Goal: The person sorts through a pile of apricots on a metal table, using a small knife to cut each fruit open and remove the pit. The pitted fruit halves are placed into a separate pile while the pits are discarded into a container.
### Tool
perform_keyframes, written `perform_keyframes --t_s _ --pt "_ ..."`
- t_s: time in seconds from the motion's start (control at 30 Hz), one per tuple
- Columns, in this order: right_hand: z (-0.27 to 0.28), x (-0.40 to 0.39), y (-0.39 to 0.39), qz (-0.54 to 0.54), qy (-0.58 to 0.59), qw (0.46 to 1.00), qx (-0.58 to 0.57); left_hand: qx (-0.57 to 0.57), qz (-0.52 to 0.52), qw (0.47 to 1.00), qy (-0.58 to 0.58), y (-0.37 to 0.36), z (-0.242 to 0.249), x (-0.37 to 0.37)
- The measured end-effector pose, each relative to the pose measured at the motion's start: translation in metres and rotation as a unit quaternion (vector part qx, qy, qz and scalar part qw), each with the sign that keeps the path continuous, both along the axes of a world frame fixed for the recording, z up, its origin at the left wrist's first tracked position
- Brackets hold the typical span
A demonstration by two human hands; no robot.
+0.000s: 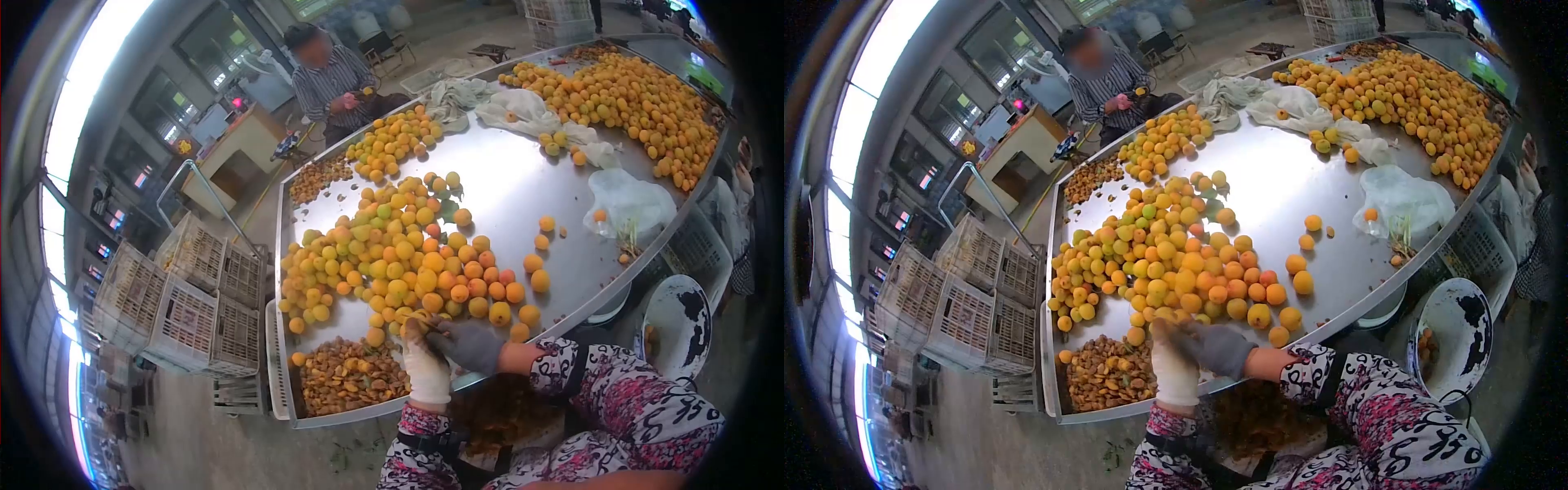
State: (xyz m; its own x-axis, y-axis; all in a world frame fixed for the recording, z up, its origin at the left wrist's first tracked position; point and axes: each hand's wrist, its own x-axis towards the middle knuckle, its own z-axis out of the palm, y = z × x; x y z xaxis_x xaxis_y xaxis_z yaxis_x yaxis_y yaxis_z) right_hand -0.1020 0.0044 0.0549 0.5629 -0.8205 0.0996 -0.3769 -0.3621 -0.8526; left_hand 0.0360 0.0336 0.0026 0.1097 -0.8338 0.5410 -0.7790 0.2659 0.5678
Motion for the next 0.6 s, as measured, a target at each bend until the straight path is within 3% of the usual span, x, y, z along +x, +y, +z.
perform_keyframes --t_s 0.03,0.07,0.13,0.2,0.3,0.37,0.43,0.47,0.5,0.53,0.57,0.6 --pt "-0.005 0.003 0.001 -0.014 -0.017 0.999 0.038 0.067 -0.034 0.934 0.350 -0.006 -0.019 0.004" --pt "0.001 0.003 0.001 -0.013 -0.017 0.999 0.038 0.123 -0.063 0.744 0.654 -0.009 -0.028 0.007" --pt "0.018 -0.001 -0.002 -0.010 0.007 0.996 0.094 0.134 -0.096 0.773 0.612 -0.006 -0.013 0.017" --pt "0.018 -0.005 -0.009 0.002 0.016 0.997 0.080 0.144 -0.132 0.800 0.568 -0.001 0.018 0.013" --pt "0.019 -0.009 -0.012 0.020 0.026 0.997 0.064 0.123 -0.048 0.822 0.554 0.005 0.080 -0.011" --pt "0.020 -0.010 -0.008 0.026 0.025 0.997 0.061 0.110 -0.042 0.824 0.554 0.005 0.077 -0.010" --pt "0.017 -0.010 -0.001 0.028 0.005 1.000 -0.012 0.098 -0.038 0.825 0.555 0.006 0.064 -0.009" --pt "0.017 -0.009 -0.001 0.028 0.005 0.999 -0.013 0.070 -0.012 0.952 0.299 0.007 0.048 -0.005" --pt "0.016 -0.006 -0.001 0.000 0.030 0.999 0.017 0.038 0.016 0.999 0.017 0.007 0.031 -0.001" --pt "0.014 -0.004 -0.001 -0.029 0.054 0.997 0.047 0.039 0.016 0.999 0.018 -0.001 0.013 0.005" --pt "0.011 -0.003 0.000 -0.029 0.054 0.997 0.049 0.070 -0.015 0.969 0.236 -0.010 -0.008 0.010" --pt "0.007 -0.002 0.001 -0.039 0.058 0.997 0.015 0.098 -0.044 0.891 0.442 -0.013 -0.014 0.012"
